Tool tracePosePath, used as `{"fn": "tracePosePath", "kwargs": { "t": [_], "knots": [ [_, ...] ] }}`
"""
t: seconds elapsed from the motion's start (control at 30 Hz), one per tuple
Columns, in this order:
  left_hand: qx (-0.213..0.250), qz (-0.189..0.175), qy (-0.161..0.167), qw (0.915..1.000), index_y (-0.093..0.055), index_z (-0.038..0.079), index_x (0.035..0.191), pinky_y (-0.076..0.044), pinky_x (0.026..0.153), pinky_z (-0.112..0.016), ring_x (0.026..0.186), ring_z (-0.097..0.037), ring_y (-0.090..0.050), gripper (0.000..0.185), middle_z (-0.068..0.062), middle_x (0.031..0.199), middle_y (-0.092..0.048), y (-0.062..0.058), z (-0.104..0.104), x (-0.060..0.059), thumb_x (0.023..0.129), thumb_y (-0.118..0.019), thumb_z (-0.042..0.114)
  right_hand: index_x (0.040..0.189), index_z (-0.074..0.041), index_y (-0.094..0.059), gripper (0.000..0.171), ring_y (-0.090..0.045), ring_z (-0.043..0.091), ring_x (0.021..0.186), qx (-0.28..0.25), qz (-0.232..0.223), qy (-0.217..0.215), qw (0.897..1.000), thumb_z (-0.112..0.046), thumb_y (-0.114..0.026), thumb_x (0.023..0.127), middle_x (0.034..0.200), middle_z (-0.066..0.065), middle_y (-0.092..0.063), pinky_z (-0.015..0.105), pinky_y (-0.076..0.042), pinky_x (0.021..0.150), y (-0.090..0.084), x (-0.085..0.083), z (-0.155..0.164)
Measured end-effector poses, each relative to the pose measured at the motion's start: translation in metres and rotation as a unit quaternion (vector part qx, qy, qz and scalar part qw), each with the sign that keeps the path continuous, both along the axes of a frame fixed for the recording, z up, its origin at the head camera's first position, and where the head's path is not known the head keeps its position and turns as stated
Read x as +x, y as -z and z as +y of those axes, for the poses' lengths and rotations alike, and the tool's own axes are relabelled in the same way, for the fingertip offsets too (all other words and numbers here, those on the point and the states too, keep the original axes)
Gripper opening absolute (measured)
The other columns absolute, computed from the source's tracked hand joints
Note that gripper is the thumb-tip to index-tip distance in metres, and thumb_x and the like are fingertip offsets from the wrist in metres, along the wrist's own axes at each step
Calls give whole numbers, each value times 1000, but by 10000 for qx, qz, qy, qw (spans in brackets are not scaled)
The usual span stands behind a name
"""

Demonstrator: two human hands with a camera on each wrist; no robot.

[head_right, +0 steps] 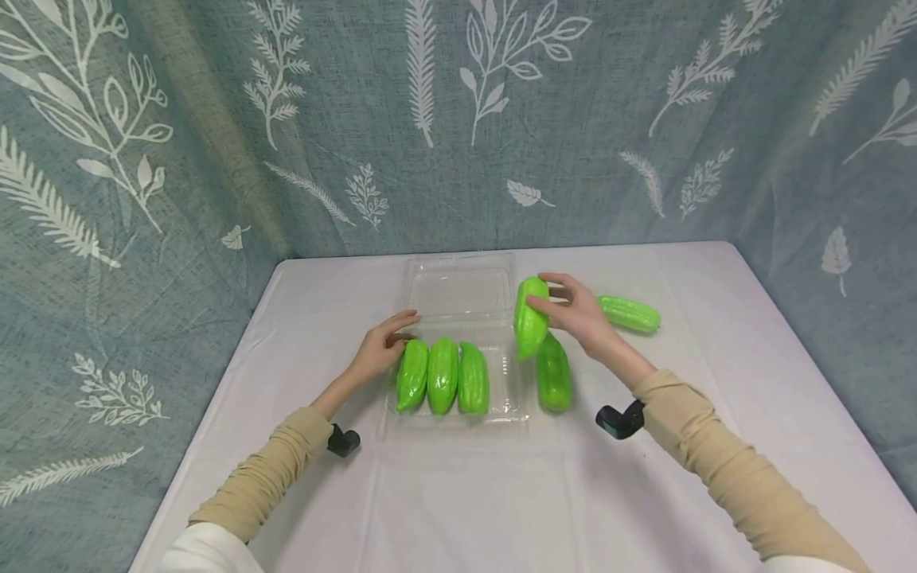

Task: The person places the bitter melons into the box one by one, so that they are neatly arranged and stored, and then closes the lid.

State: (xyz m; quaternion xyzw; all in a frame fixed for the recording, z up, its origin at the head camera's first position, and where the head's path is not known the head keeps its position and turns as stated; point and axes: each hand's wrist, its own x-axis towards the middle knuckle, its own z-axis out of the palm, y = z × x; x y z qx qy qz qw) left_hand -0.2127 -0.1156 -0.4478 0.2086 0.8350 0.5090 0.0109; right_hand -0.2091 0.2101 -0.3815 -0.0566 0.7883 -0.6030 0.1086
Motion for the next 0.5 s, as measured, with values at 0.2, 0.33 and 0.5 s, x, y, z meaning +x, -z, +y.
{"fn": "tracePosePath", "kwargs": {
  "t": [0.2,0.33,0.5],
  "knots": [
    [-9,0,2,10000,-45,-12,124,-48,88,-46,102,-44,-53,46,-28,137,-33,0,0,0,80,-37,-21,139,-7,-28,65,-30,35,128,-172,-71,-13,9998,-28,-59,86,140,21,-28,50,-39,98,-2,1,-6],
    [14,3,6,10000,-45,-12,124,-48,88,-47,102,-45,-53,45,-28,136,-33,0,0,0,80,-37,-21,139,-7,-27,64,-30,35,127,-255,-95,-69,9996,-26,-58,86,140,21,-28,50,-39,98,-3,2,-10],
    [12,-16,5,10000,-45,-12,124,-48,88,-46,102,-44,-53,45,-28,137,-32,0,0,0,80,-37,-21,139,-7,-27,64,-30,34,127,-276,-84,-100,9995,-27,-58,86,140,20,-28,50,-39,98,-4,3,-13]
  ]
}}
